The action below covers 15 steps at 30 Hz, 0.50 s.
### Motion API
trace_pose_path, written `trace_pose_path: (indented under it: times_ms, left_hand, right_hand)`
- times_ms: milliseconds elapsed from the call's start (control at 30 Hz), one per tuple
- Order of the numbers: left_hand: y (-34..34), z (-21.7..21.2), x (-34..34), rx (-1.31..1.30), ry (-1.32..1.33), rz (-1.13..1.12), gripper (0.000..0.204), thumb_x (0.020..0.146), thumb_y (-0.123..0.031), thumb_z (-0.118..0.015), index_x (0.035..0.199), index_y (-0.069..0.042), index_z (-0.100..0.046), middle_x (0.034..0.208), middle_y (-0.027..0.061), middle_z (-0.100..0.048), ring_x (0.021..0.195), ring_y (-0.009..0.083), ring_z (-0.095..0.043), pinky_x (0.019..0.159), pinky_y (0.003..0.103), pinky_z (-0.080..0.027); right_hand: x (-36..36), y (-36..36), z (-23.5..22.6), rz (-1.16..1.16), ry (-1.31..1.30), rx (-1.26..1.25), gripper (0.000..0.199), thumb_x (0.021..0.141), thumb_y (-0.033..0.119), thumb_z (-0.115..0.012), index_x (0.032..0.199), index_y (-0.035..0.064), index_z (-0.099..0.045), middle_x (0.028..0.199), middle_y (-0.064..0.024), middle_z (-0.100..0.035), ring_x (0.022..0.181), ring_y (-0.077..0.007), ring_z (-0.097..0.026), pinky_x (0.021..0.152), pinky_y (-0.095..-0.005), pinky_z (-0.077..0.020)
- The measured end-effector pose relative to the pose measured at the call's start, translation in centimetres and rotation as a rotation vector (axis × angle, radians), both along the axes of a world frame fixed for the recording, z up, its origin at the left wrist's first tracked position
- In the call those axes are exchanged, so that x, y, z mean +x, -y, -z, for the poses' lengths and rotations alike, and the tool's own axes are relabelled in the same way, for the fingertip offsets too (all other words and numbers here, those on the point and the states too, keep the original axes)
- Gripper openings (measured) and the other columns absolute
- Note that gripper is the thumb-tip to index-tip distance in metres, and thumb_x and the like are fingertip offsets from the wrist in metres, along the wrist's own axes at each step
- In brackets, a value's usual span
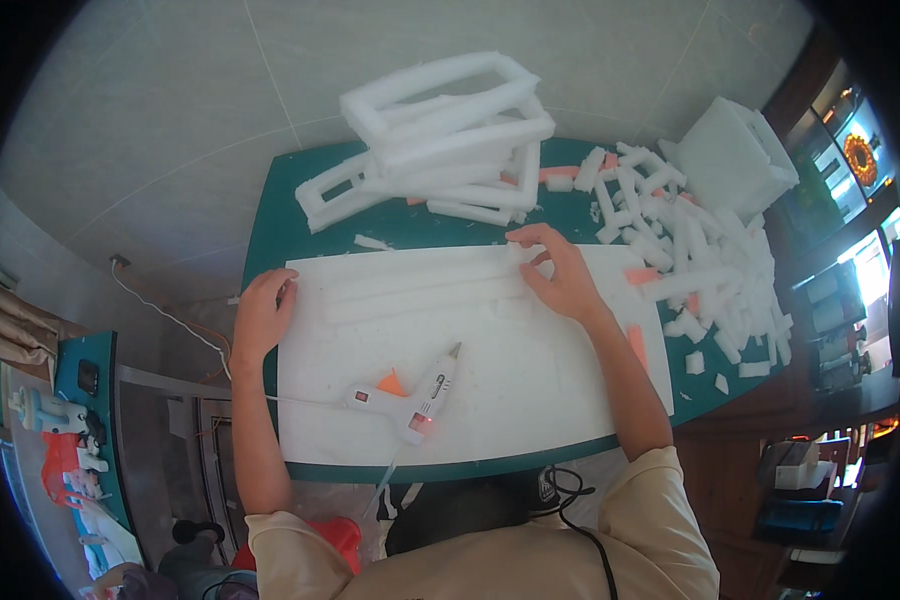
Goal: Using a hot glue gun to assemble foam structures by applying glue to white foam strips and attaching them together.
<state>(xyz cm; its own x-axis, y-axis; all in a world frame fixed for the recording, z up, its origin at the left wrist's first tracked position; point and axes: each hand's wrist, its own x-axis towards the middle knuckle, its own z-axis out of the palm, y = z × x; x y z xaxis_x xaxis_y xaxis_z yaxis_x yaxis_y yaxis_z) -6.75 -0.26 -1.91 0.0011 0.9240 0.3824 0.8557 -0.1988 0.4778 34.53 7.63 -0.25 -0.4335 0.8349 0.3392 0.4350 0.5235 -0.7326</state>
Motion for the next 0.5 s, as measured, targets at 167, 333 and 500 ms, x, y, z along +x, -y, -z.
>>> trace_pose_path:
  times_ms: [167, 333, 500]
  left_hand:
    - [0.2, -0.2, 0.0, -0.015, -0.015, -0.007, 0.016, 0.087, -0.006, -0.060, 0.101, -0.001, -0.064, 0.089, 0.0153, -0.065, 0.075, 0.0278, -0.063, 0.069, 0.036, -0.050]
    - [0.7, -1.4, 0.9, -0.006, 0.085, 0.002, 0.016, 0.087, -0.006, -0.060, 0.102, -0.001, -0.064, 0.091, 0.0147, -0.066, 0.076, 0.0262, -0.064, 0.071, 0.034, -0.050]
    - [2.7, -5.2, 4.5, -0.015, 0.161, 0.102, 0.017, 0.085, -0.006, -0.064, 0.102, -0.001, -0.066, 0.091, 0.0129, -0.067, 0.078, 0.0251, -0.064, 0.075, 0.032, -0.050]
  right_hand:
    - [0.4, -0.1, -0.3, 0.038, -0.122, 0.025, 0.030, 0.078, 0.001, -0.059, 0.107, 0.0071, -0.056, 0.103, -0.0073, -0.060, 0.094, -0.0209, -0.057, 0.076, -0.0307, -0.0482]
    - [1.6, 1.2, -3.0, 0.122, 0.159, -0.118, 0.021, 0.077, 0.004, -0.063, 0.096, 0.0053, -0.054, 0.086, -0.0078, -0.059, 0.078, -0.0236, -0.057, 0.072, -0.0309, -0.0473]
    - [1.8, 4.5, 0.3, 0.006, 0.246, 0.017, 0.020, 0.076, 0.007, -0.067, 0.091, 0.0052, -0.054, 0.085, -0.0102, -0.057, 0.076, -0.0285, -0.055, 0.073, -0.0344, -0.0471]
